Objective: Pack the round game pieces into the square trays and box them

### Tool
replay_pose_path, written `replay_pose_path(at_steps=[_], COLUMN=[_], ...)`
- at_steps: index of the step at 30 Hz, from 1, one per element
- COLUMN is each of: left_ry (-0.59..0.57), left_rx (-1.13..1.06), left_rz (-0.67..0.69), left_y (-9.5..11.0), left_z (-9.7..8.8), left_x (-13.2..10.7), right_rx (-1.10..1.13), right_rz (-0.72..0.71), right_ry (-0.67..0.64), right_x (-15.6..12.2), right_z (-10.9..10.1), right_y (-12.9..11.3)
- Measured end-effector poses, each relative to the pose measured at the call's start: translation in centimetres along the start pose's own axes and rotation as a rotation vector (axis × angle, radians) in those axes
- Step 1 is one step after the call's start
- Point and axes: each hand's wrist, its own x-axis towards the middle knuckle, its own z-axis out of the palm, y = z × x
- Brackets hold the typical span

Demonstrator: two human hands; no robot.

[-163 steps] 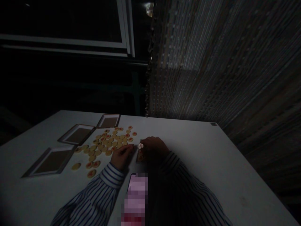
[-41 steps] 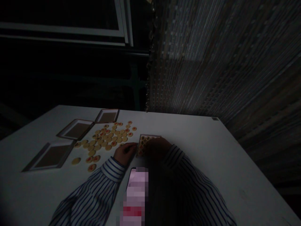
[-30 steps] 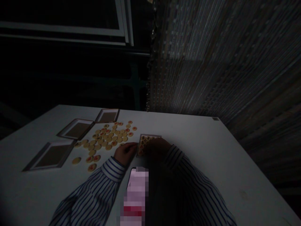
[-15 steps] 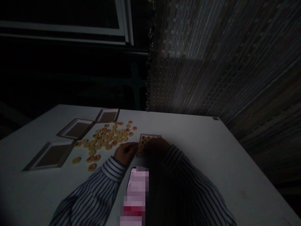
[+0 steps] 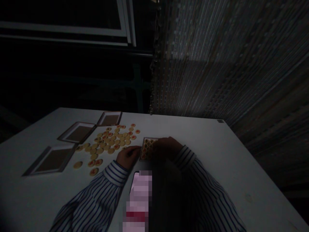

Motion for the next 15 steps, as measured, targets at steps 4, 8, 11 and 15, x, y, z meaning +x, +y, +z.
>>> replay_pose_path(at_steps=[4,8,11,15], left_ry=[-0.010,0.006,0.013,0.009], left_rx=[-0.026,-0.032,-0.028,0.000], left_rz=[-0.008,-0.012,-0.001,0.016], left_y=[-0.01,-0.19,-0.27,-0.24], left_z=[0.12,0.34,0.38,0.19], left_x=[0.00,0.02,0.02,0.03], right_rx=[-0.021,-0.023,-0.050,-0.109], right_rz=[0.015,0.019,0.037,0.029], right_ry=[-0.026,-0.051,-0.046,-0.018], right_x=[-0.52,-0.50,-0.23,0.36], right_z=[-0.53,-0.39,-0.13,0.35], right_y=[0.26,0.25,0.29,0.05])
